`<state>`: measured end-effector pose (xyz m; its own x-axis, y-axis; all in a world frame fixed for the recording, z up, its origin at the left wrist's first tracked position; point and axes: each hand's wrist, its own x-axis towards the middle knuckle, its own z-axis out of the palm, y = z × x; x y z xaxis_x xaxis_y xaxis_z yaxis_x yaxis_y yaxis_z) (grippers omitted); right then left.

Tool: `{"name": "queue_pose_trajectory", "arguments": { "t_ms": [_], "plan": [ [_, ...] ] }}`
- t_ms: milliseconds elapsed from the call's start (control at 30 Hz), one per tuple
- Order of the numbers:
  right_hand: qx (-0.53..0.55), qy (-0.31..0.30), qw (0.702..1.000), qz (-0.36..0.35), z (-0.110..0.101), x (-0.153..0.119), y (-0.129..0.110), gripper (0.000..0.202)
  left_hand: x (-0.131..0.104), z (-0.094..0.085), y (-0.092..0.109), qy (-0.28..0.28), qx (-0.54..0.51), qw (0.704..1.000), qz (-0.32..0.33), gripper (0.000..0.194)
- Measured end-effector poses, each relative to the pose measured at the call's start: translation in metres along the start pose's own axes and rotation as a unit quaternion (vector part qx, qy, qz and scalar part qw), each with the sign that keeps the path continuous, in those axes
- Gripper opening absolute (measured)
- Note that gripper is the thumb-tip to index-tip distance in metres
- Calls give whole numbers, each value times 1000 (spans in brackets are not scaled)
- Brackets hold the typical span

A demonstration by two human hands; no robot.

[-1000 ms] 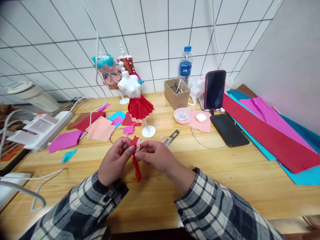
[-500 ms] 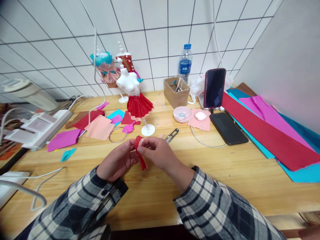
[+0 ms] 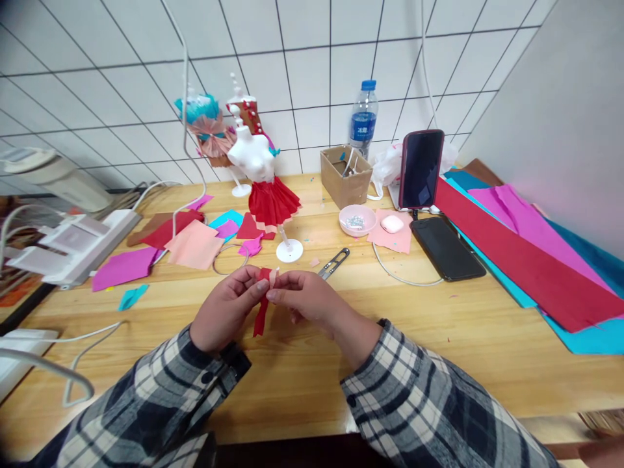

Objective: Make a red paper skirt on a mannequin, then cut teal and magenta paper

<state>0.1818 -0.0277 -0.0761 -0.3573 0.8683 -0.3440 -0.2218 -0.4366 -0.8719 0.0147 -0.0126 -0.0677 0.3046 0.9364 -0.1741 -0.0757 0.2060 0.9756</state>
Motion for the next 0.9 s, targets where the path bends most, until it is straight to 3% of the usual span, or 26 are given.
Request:
{"name": "queue_pose_trajectory", "arguments": {
  "t_ms": [333,533,633,900],
  "plan": [
    [-1,-17,999,-32,-3,0,-2,31,4,-6,-4,18,-79,996,-42,40],
    [68,18,997,34,3,-3,-5,38,4,-1,-2,39,-128,989,-70,39],
    [79,20,996,31,5,-2,-1,42,5,-2,-5,55,-97,993,-49,38],
    [75,36,996,-20,5,3,5,29,3,1,-3,59,44,996,58,32]
  ]
}}
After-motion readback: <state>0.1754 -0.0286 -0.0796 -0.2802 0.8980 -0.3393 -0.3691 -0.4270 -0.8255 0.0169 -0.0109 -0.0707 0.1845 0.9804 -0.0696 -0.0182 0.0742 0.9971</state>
